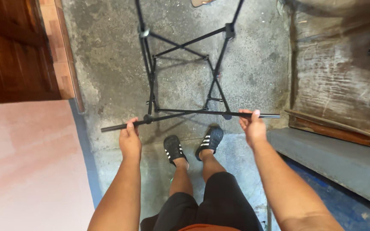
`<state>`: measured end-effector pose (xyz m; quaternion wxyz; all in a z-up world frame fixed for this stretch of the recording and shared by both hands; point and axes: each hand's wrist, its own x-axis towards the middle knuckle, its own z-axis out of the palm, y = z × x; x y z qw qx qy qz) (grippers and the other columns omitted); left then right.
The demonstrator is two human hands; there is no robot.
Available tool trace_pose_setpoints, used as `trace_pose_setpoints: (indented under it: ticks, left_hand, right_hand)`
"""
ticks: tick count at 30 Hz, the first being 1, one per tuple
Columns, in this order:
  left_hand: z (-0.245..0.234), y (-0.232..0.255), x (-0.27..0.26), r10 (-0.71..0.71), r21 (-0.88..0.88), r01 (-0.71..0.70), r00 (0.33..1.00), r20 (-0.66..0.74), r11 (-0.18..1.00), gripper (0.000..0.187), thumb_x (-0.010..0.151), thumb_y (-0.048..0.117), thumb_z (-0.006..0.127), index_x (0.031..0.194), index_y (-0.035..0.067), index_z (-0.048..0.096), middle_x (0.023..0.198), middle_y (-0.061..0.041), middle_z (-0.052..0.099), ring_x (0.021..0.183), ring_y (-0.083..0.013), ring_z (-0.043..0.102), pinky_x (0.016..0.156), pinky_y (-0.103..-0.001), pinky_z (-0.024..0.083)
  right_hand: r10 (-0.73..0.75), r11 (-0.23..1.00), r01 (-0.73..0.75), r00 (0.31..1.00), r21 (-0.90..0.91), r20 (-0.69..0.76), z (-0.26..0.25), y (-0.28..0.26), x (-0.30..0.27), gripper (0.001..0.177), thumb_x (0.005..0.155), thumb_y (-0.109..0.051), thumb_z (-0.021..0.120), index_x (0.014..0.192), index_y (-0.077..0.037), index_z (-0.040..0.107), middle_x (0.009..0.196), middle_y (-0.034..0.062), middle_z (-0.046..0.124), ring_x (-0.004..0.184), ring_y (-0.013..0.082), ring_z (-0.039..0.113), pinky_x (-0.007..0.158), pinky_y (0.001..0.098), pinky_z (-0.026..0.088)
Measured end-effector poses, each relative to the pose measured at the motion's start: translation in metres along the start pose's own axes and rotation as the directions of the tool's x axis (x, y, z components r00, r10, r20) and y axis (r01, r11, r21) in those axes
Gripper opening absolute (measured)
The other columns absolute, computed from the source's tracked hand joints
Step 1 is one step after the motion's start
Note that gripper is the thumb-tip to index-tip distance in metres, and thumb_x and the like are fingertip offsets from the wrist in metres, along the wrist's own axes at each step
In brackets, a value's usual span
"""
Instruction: The person assembles a portable camping chair by unfolding the fabric, inserting metal poles into sleeves, and attaching the fabric to the frame. They then place a red dustpan on the chair seat and continue adjusting the frame and fabric.
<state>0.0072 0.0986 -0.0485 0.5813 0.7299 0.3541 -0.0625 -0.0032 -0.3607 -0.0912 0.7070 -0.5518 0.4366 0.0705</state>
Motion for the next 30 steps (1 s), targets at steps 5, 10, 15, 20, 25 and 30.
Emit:
trace_pose_setpoints:
  ticks: [5, 10, 15, 20, 25, 30]
  left_hand:
    - [-0.004, -0.025, 0.024, -0.068, -0.096, 0.068, 0.998, 0.004, 0.993, 0.034, 0.108, 0.033, 0.048, 0.121, 0.011, 0.07, 0.109, 0.0, 0.072, 0.089, -0.0067, 0.063, 0.075, -0.024, 0.051]
    - [-0.013, -0.048, 0.046, -0.241, -0.238, 0.239, 0.97, 0.018, 0.942, 0.034, 0.108, 0.035, 0.046, 0.123, 0.012, 0.067, 0.118, 0.001, 0.071, 0.092, -0.0083, 0.063, 0.074, -0.025, 0.05]
    - [-0.012, -0.054, 0.064, -0.348, -0.265, 0.342, 0.937, 0.026, 0.901, 0.035, 0.109, 0.036, 0.042, 0.128, 0.015, 0.062, 0.127, 0.001, 0.07, 0.101, -0.0116, 0.066, 0.076, -0.027, 0.049]
    - [-0.01, -0.054, 0.074, -0.464, -0.306, 0.457, 0.884, 0.054, 0.835, 0.035, 0.109, 0.039, 0.038, 0.132, 0.02, 0.057, 0.135, 0.003, 0.066, 0.111, -0.0141, 0.064, 0.083, -0.03, 0.051]
    - [-0.007, -0.071, 0.087, -0.488, -0.309, 0.472, 0.872, 0.031, 0.825, 0.036, 0.109, 0.041, 0.038, 0.131, 0.02, 0.056, 0.136, 0.001, 0.065, 0.115, -0.0174, 0.064, 0.09, -0.034, 0.05]
    - [-0.006, -0.084, 0.098, -0.496, -0.35, 0.484, 0.866, 0.06, 0.802, 0.037, 0.109, 0.042, 0.036, 0.131, 0.02, 0.055, 0.138, 0.001, 0.064, 0.115, -0.0204, 0.065, 0.094, -0.038, 0.051]
  right_hand:
    - [0.142, 0.988, -0.14, 0.99, 0.071, -0.026, -0.02, 0.003, 0.023, 0.058, 0.109, -0.048, 0.028, 0.13, -0.002, 0.057, 0.131, 0.0143, 0.067, 0.119, 0.0282, 0.064, 0.105, 0.0446, 0.047]
    - [0.196, 0.978, -0.19, 0.978, 0.091, -0.066, -0.028, 0.012, 0.043, 0.058, 0.109, -0.048, 0.027, 0.132, -0.003, 0.055, 0.132, 0.0151, 0.066, 0.119, 0.0298, 0.064, 0.104, 0.0453, 0.049]
    - [0.245, 0.964, -0.23, 0.964, 0.134, -0.106, -0.044, 0.025, 0.067, 0.058, 0.109, -0.049, 0.025, 0.128, -0.003, 0.055, 0.128, 0.0161, 0.067, 0.115, 0.0314, 0.063, 0.102, 0.0453, 0.05]
    - [0.294, 0.942, -0.26, 0.944, 0.215, -0.147, -0.064, 0.04, 0.088, 0.056, 0.11, -0.05, 0.026, 0.126, -0.003, 0.052, 0.125, 0.0182, 0.066, 0.112, 0.0344, 0.064, 0.099, 0.046, 0.051]
    - [0.287, 0.944, -0.254, 0.947, 0.21, -0.145, -0.084, 0.05, 0.105, 0.056, 0.111, -0.049, 0.025, 0.124, -0.003, 0.052, 0.123, 0.0208, 0.068, 0.104, 0.0339, 0.064, 0.092, 0.0449, 0.055]
    - [0.317, 0.936, -0.28, 0.934, 0.215, -0.162, -0.098, 0.059, 0.117, 0.053, 0.11, -0.05, 0.025, 0.119, -0.005, 0.052, 0.12, 0.0194, 0.07, 0.101, 0.0325, 0.067, 0.09, 0.0436, 0.057]
